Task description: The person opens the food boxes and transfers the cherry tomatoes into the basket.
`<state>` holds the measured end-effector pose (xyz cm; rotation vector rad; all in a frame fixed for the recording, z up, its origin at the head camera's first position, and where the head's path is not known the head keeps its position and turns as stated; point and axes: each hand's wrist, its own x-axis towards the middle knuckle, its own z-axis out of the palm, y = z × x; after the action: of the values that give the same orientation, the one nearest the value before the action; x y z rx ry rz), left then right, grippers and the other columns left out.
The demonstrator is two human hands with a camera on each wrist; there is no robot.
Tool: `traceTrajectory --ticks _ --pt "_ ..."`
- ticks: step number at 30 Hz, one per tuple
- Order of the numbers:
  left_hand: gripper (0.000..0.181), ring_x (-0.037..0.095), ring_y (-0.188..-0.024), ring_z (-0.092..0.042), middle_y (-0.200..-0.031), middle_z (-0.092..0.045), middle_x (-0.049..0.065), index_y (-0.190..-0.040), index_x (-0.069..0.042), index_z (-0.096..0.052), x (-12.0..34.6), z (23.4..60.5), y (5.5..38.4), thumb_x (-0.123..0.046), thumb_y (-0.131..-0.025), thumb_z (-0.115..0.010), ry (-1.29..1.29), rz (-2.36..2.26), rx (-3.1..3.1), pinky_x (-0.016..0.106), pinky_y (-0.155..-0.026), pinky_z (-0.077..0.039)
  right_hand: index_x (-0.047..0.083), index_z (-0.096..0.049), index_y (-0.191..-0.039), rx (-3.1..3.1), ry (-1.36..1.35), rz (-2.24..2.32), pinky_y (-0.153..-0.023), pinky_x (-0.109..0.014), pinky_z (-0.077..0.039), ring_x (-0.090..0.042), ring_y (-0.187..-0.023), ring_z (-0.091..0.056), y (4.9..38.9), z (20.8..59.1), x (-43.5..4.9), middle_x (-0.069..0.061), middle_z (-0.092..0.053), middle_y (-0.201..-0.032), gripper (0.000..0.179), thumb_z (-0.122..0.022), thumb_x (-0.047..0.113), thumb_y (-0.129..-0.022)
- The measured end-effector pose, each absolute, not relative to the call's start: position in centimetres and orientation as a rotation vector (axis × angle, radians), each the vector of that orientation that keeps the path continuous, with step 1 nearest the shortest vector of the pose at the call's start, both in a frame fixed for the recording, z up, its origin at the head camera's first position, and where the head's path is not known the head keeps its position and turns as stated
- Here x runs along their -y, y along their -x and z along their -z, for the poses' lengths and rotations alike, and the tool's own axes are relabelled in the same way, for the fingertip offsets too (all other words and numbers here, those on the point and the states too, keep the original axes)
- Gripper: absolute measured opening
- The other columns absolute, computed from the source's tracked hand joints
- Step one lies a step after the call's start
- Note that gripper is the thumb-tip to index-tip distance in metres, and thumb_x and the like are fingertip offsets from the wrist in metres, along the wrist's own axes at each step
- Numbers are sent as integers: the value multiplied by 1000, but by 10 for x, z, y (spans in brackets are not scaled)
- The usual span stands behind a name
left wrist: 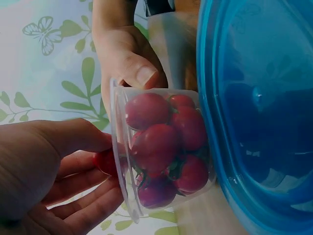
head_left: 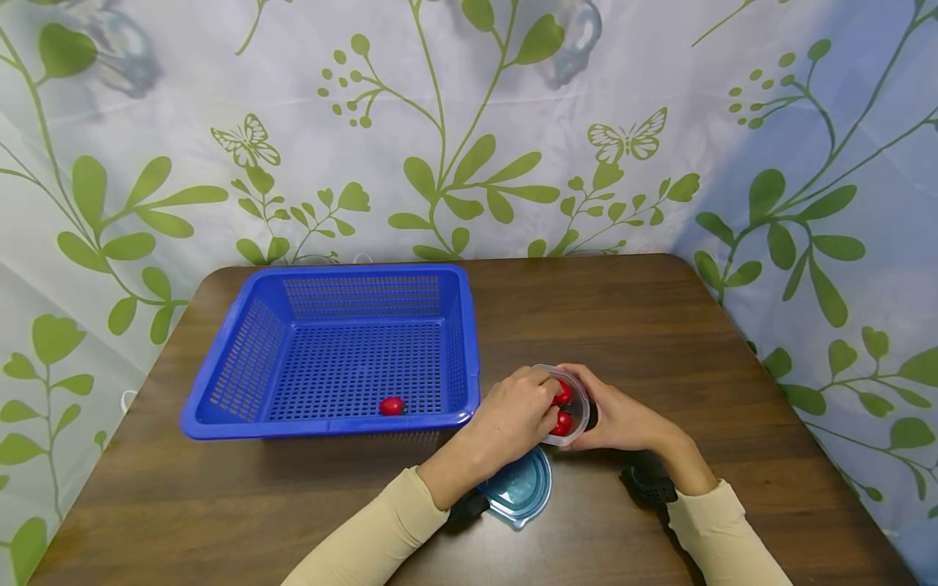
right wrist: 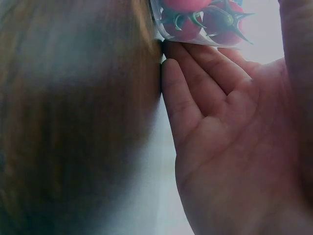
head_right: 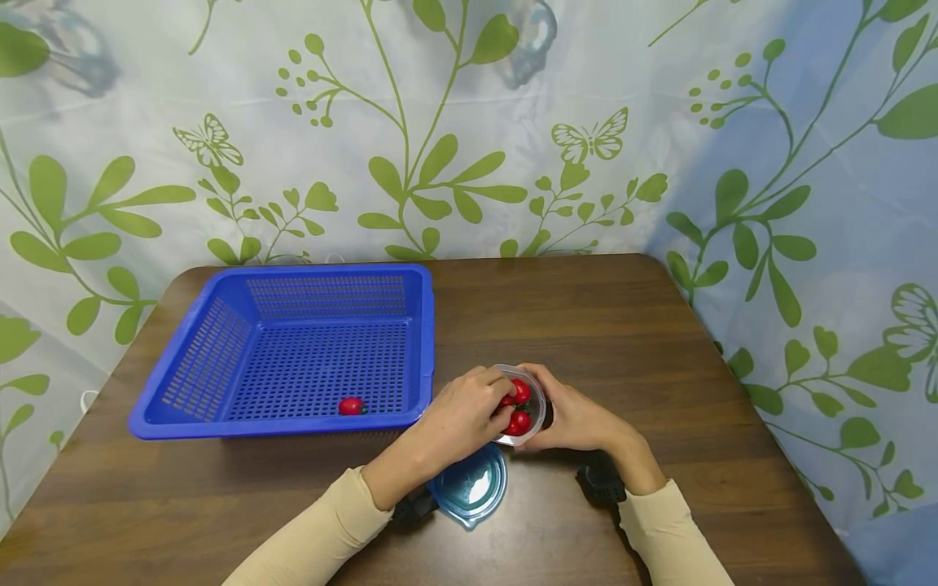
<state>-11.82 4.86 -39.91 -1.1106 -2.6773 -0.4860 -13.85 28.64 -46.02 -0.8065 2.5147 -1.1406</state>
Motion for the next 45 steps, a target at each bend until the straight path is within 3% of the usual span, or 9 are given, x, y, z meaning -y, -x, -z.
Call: traceTrajectory --ticks 6,13,20,26,34,45 --pt "13 15 -94 -67 -108 -72 1 -104 -12 -74 -47 394 118 -21 -95 -71 1097 518 2645 25 -82 -59 24 -28 -154 -2491 818 1166 -105 -27 -50 -19 -125 -57 138 460 -286 1 -52 -144 103 -92 39 -75" --pt "16 12 -82 -65 -100 -70 0 -106 -10 -74 -44 388 118 -21 -94 -72 1107 646 2619 22 -75 -58 26 -27 -154 -2462 815 1193 -102 -25 -51 -21 -124 -57 138 459 -286 0 -51 -144 102 -92 35 -76" --pt "23 13 -91 -72 -110 -73 4 -114 -7 -75 -38 380 120 -18 -93 -74 1096 794 2648 20 -82 -59 26 -28 -153 -2456 814 1196 -100 -24 -51 -21 -125 -57 138 458 -286 0 -51 -143 101 -93 34 -76" --pt "22 15 -96 -73 -113 -73 5 -113 -6 -75 -29 374 124 -15 -93 -73 1074 939 2641 17 -81 -58 27 -28 -153 -2470 819 1181 -102 -26 -52 -22 -129 -57 138 460 -285 2 -52 -144 102 -93 35 -75" --pt "16 12 -83 -65 -103 -74 3 -107 -8 -75 -15 364 130 -11 -91 -74 1023 987 2645 14 -74 -54 25 -29 -154 -2482 795 1174 -104 -29 -51 -24 -133 -55 138 458 -285 1 -53 -146 104 -94 38 -73" --pt "15 16 -85 -66 -98 -72 3 -105 -7 -75 0 359 137 -12 -91 -76 963 1047 2645 21 -75 -56 26 -29 -154 -2489 786 1170 -104 -31 -51 -24 -135 -53 137 458 -285 1 -52 -148 105 -94 40 -73"
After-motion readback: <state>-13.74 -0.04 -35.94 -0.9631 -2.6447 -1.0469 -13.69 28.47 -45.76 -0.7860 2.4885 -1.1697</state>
